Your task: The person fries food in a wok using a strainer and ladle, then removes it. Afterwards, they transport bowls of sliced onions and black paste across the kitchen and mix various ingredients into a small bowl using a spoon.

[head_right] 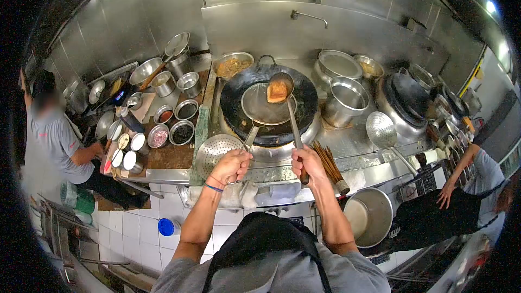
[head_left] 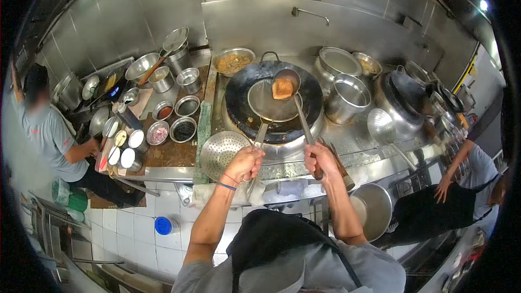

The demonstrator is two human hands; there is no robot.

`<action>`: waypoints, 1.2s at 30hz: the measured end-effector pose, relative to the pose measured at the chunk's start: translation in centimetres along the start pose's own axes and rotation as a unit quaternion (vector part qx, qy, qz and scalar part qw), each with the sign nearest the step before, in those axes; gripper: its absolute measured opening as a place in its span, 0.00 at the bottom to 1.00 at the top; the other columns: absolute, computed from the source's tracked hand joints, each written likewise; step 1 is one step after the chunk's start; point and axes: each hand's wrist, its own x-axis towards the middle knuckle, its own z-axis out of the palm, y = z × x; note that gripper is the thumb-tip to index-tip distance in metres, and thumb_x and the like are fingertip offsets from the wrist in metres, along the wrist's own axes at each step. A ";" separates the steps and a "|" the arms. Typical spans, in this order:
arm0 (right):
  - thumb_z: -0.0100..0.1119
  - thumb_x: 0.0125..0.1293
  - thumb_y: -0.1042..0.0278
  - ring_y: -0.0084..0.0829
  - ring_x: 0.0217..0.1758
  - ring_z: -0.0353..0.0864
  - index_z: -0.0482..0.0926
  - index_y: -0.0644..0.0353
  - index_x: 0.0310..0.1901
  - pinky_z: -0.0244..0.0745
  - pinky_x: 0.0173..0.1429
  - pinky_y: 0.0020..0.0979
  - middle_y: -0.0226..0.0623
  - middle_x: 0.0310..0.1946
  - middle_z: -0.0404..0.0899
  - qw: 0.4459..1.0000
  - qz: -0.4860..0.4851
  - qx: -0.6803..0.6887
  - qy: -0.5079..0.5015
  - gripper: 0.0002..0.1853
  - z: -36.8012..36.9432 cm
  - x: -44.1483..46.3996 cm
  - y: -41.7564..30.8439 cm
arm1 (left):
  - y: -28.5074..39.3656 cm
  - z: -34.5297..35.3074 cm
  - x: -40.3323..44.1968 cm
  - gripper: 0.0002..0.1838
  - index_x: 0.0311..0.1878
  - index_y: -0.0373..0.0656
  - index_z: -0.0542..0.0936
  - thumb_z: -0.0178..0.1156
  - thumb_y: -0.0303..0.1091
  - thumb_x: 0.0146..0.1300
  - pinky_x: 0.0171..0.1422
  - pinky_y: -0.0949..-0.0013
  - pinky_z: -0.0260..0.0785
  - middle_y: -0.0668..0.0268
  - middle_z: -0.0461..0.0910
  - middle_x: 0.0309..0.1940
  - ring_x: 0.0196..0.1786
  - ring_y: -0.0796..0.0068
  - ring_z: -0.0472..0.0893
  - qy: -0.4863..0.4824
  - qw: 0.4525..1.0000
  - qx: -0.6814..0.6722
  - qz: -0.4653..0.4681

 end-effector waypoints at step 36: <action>0.55 0.69 0.72 0.20 0.13 0.66 0.68 0.59 0.34 0.64 0.14 0.28 0.28 0.18 0.67 0.999 -0.046 -0.020 -0.009 0.07 2.7 3.0 0.2 | -2.5 -1.7 0.9 0.14 0.56 0.37 0.75 0.52 0.34 0.74 0.16 0.77 0.56 0.74 0.67 0.24 0.18 0.85 0.64 0.097 0.992 -0.081 0.002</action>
